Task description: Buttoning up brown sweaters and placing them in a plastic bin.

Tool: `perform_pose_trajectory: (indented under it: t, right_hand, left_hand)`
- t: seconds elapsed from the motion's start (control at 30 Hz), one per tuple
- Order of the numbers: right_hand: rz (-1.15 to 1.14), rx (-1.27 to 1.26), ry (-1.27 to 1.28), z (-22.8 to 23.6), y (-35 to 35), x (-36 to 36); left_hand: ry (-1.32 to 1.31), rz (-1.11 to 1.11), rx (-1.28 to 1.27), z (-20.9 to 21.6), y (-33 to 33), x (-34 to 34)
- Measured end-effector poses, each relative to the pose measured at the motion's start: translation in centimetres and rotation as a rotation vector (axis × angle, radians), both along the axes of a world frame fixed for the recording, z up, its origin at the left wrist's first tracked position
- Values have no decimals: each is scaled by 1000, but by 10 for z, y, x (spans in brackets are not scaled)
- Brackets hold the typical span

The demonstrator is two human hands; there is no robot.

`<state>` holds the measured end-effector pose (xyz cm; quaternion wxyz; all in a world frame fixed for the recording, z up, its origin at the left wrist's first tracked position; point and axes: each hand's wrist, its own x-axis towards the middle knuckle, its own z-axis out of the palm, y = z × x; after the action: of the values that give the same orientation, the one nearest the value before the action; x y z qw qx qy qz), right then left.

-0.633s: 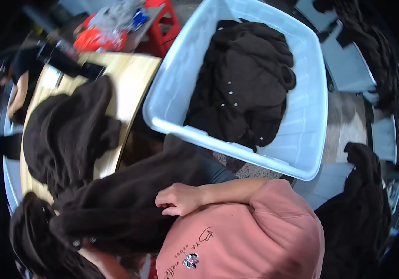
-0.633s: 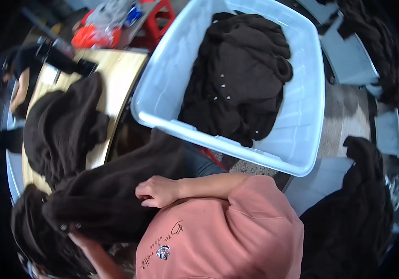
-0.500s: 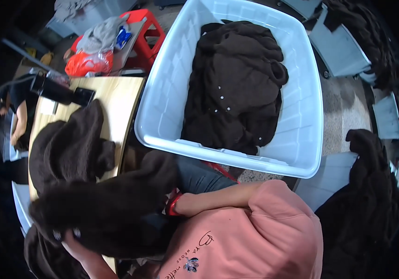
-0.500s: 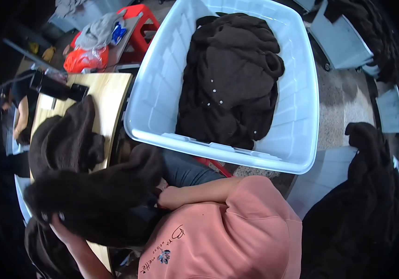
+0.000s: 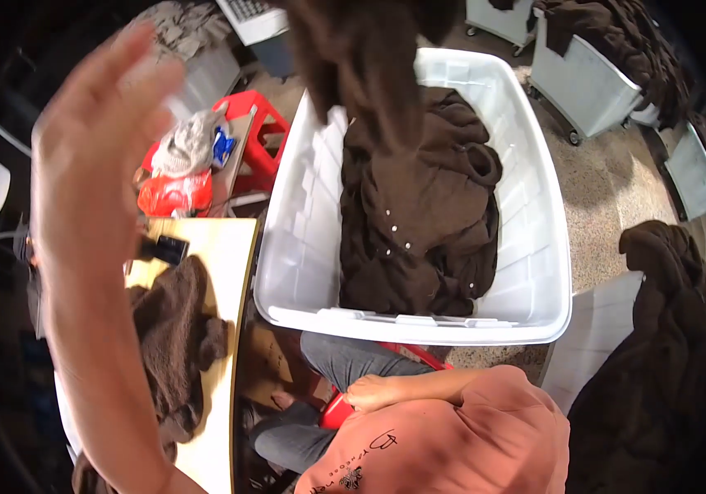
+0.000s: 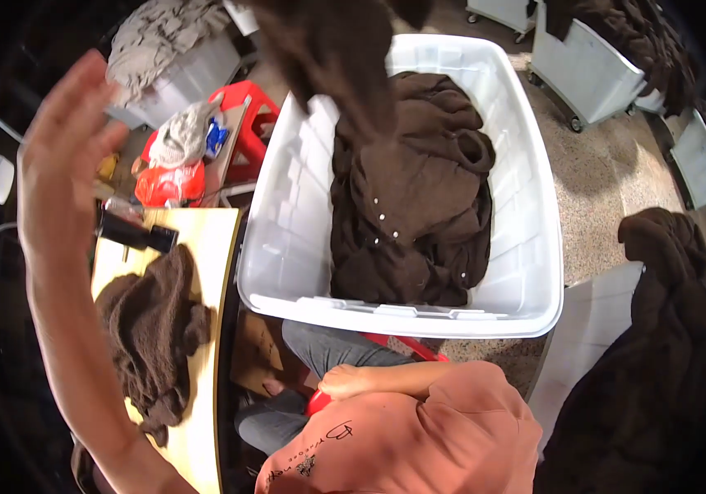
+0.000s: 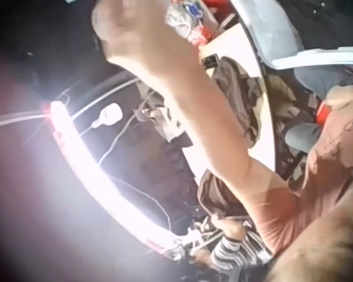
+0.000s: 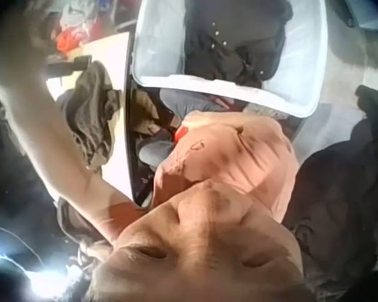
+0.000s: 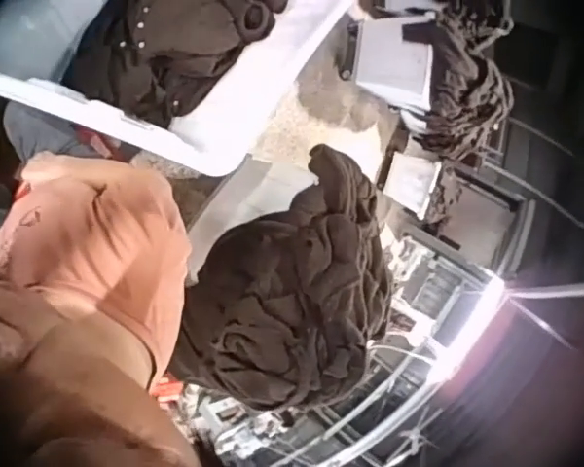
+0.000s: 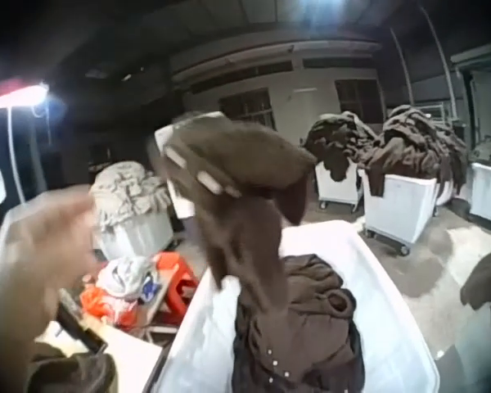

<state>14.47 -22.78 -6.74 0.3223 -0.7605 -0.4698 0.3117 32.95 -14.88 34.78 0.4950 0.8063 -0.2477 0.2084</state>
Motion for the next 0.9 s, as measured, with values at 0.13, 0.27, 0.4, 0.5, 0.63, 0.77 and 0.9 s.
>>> perform_pose_trajectory:
  t: [0.13,0.27,0.4,0.5,0.63,0.77,0.9]
  right_hand:
    - [116,-54,5,-22,9,3]
    - [65,-73,-20,-11,7,6]
    - [150,-116,-95,-19,23,-2]
    - [270,-156,-118,-1,40,2]
    - [344,-200,-144,-5,56,-4]
    - [336,-190,-218,2,60,-5]
    - [323,-237,-119,14,66,-5]
  left_hand:
    - [602,172,-37,-68,30,-72]
    - [322,-554,-614,-95,71,-180]
    - [232,-1024,-518,-81,103,-205]
    - [146,-955,-506,-95,118,-225]
    - [52,-914,-571,-91,140,-236]
    - [-54,-498,-595,-140,194,-253]
    - [69,1068,262,-226,312,-221]
